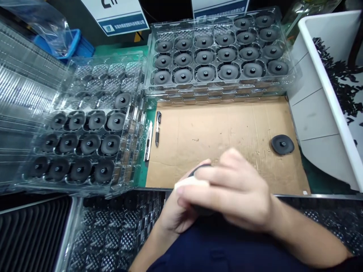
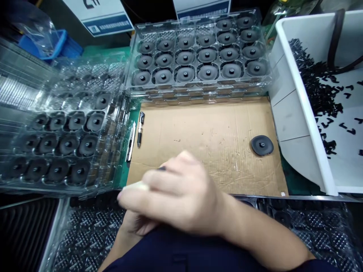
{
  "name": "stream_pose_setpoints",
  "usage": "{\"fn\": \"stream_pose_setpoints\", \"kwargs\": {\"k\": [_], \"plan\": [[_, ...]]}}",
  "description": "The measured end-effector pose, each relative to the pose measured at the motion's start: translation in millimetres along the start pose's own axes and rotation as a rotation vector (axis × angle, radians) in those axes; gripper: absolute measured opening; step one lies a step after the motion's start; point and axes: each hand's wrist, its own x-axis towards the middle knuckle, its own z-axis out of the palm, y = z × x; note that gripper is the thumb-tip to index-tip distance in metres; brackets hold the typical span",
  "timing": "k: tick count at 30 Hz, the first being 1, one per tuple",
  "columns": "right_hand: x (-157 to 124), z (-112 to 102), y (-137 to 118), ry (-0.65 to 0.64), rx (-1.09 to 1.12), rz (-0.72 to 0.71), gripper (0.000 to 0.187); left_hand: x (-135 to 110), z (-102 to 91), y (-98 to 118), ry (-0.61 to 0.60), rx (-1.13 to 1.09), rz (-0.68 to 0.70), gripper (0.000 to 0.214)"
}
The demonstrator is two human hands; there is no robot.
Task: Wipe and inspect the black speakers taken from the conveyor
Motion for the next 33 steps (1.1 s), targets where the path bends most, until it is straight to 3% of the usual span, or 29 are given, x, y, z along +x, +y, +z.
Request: {"fn": "stream_pose_setpoints", "kwargs": {"k": [1, 5, 8, 11, 14, 22, 33], "plan": [[-2.3, 0.6, 5.2, 0.027, 0.051, 0.067, 0.023, 0.9, 0.6, 0.6, -0.023, -0.010, 0.007, 0.068], [-22.7, 2.3, 31.9, 0.126, 0.069, 0.603, 0.018, 3.9, 0.4, 4.3, -0.100, -0.091, 0.044, 0.068], [-47.5, 11.7, 41.3, -0.001, 0.133, 0.752, 0.017, 5.0, -2.8, 5.7, -0.122, -0.135, 0.052, 0.065], [-69.8, 26.7, 40.0, -0.083, 0.220, 0.800, 0.019, 5.7, -5.6, 4.9, -0.140, -0.132, 0.065, 0.065], [-78.4, 34.8, 37.4, -0.055, 0.255, 0.829, 0.020, 5.9, -6.0, 4.0, -0.167, -0.119, 0.085, 0.064], [-61.1, 16.8, 30.5, 0.135, 0.202, 0.795, 0.018, 3.0, -4.8, 2.4, -0.189, -0.118, 0.119, 0.052], [-61.7, 17.8, 23.1, 0.191, 0.259, 0.802, 0.022, -0.6, -7.7, -1.0, -0.208, -0.077, 0.152, 0.055]]}}
